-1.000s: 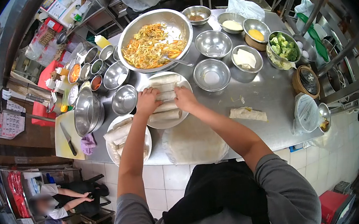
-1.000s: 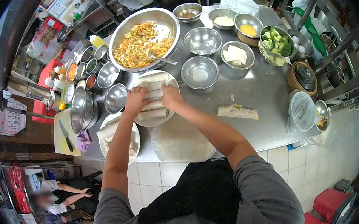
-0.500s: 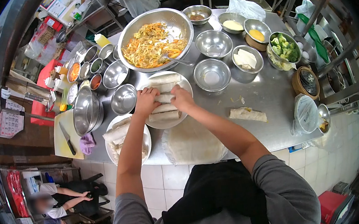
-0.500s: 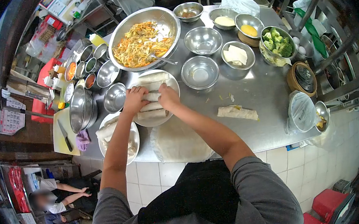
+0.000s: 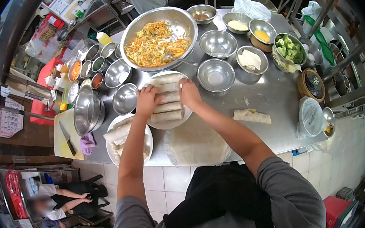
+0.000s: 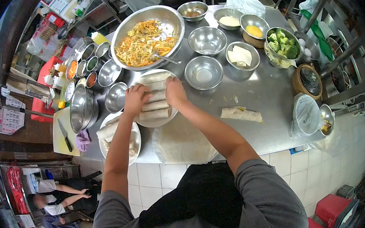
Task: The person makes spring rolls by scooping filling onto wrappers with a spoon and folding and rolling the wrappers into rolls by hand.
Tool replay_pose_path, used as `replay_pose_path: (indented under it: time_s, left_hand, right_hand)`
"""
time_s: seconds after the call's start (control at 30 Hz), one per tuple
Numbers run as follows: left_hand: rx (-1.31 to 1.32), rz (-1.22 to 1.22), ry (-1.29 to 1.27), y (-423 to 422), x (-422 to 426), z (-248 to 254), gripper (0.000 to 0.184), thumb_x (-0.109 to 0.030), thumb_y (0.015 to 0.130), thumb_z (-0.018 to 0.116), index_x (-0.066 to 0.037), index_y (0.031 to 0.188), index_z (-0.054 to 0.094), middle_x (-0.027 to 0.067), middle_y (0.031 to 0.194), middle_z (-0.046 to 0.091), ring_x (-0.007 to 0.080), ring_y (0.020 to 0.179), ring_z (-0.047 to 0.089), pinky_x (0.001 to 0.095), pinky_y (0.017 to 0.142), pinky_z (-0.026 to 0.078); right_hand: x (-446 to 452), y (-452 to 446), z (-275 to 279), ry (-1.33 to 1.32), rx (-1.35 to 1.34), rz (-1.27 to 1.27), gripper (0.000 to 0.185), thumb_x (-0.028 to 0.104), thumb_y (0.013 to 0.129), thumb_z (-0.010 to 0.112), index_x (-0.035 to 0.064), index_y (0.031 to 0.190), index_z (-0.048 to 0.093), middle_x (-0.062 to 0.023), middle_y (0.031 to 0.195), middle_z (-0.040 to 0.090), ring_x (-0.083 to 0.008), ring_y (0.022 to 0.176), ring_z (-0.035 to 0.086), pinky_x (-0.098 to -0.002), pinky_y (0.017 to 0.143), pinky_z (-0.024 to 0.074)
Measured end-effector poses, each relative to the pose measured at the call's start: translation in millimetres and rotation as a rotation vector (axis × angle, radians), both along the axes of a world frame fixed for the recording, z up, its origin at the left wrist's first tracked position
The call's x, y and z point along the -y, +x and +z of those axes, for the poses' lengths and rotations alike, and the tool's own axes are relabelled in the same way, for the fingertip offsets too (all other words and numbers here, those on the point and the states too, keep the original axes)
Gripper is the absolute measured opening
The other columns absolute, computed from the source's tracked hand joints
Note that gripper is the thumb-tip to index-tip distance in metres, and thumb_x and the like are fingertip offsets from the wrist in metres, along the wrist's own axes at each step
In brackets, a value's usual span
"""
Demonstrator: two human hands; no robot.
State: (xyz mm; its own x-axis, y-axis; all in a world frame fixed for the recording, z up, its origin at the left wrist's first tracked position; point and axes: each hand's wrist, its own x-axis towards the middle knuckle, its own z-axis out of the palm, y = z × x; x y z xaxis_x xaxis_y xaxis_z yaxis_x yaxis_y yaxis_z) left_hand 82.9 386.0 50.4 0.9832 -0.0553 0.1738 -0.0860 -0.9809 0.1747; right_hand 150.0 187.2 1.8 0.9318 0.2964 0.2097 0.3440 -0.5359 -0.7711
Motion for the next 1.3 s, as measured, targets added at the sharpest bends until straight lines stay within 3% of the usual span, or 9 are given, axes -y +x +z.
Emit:
replay_pose_path:
  time_s: [0.13,0.23,0.43,0.63,0.73,0.83,1.03,1.13,1.3]
  left_hand:
    - [0.053,0.149,-0.029,14.9,-4.7,-2.3,0.026,-0.028,0.085,0.073,-0.015,0.107,0.069,0.0043,0.112,0.067,0.0284,0.11,0.059,0.0499,0.096,0.039]
    - [0.006,0.167,0.048,20.4,-5.4,-4.1,0.024,-0.027,0.086,0.071,-0.014,0.107,0.07,0.0048,0.113,0.069,0.0287,0.109,0.06,0.0509,0.094,0.04]
    - [-0.088,0.265,-0.082,31.0,-10.2,-7.8,0.024,-0.027,0.084,0.072,-0.015,0.105,0.07,0.002,0.098,0.075,0.029,0.105,0.063,0.0515,0.096,0.039]
    - [-0.137,0.261,-0.127,34.0,-13.2,-6.4,0.026,-0.031,0.082,0.075,-0.016,0.103,0.071,-0.0013,0.093,0.076,0.027,0.105,0.063,0.0605,0.106,0.031]
    - [-0.134,0.248,-0.068,33.3,-13.8,-6.2,0.031,-0.039,0.081,0.077,-0.019,0.104,0.071,-0.0035,0.1,0.075,0.0264,0.108,0.063,0.0655,0.106,0.026]
    - [-0.117,0.232,-0.107,30.5,-12.0,-5.5,0.031,-0.035,0.08,0.077,-0.017,0.105,0.071,-0.0018,0.094,0.075,0.0259,0.109,0.061,0.0703,0.112,0.018]
    - [-0.097,0.306,-0.05,35.9,-5.1,-5.6,0.026,-0.031,0.08,0.073,-0.013,0.098,0.067,0.0015,0.089,0.073,0.0289,0.105,0.064,0.0748,0.111,0.013]
    - [-0.063,0.343,-0.112,40.2,-2.6,-9.2,0.021,-0.026,0.081,0.07,-0.012,0.095,0.064,0.0032,0.086,0.072,0.0313,0.099,0.066,0.0763,0.11,0.012]
    - [-0.129,0.357,-0.095,46.6,-4.3,-6.1,0.019,-0.024,0.083,0.068,-0.013,0.098,0.063,0.0028,0.083,0.072,0.0293,0.099,0.067,0.076,0.11,0.011]
  right_hand:
    - [-7.1,10.8,-9.8,0.116,-0.055,0.016,0.037,0.003,0.08,0.065,-0.0022,0.116,0.057,-0.0227,0.105,0.067,-0.0379,0.096,0.066,-0.0459,0.086,0.0538]
    - [-16.0,9.2,-4.7,0.112,-0.347,0.009,0.04,0.008,0.079,0.066,-0.0008,0.117,0.056,-0.024,0.105,0.067,-0.0392,0.103,0.065,-0.0475,0.09,0.0515]
    - [-16.6,-7.9,-6.2,0.105,-0.085,0.024,0.044,0.012,0.077,0.068,0.0008,0.119,0.057,-0.0205,0.101,0.068,-0.0368,0.098,0.067,-0.0459,0.09,0.0516]
    - [-19.5,-3.3,-6.2,0.018,-0.177,-0.019,0.043,0.013,0.078,0.069,0.0033,0.118,0.059,-0.0214,0.103,0.067,-0.0359,0.096,0.067,-0.0457,0.089,0.0516]
    - [-23.4,2.7,-7.4,0.011,-0.226,-0.025,0.042,0.013,0.078,0.069,0.0044,0.118,0.06,-0.0219,0.101,0.068,-0.0378,0.098,0.066,-0.0457,0.091,0.0506]
    - [-20.8,6.0,-6.5,0.062,-0.244,-0.033,0.04,0.013,0.079,0.069,0.0057,0.118,0.06,-0.022,0.102,0.068,-0.038,0.101,0.065,-0.0457,0.093,0.0496]
    - [-18.4,1.5,11.1,-0.072,-0.314,-0.003,0.039,0.014,0.08,0.069,0.0087,0.117,0.06,-0.0202,0.104,0.069,-0.0376,0.103,0.065,-0.0471,0.09,0.0511]
    - [-21.8,-1.2,4.2,-0.062,-0.187,-0.035,0.036,0.011,0.081,0.065,0.0066,0.116,0.061,-0.0161,0.092,0.069,-0.0325,0.093,0.068,-0.0433,0.084,0.0539]
    - [-25.2,-16.3,2.9,0.201,-0.087,-0.063,0.032,0.008,0.081,0.065,0.0084,0.112,0.064,-0.014,0.101,0.066,-0.031,0.088,0.067,-0.0432,0.08,0.0538]
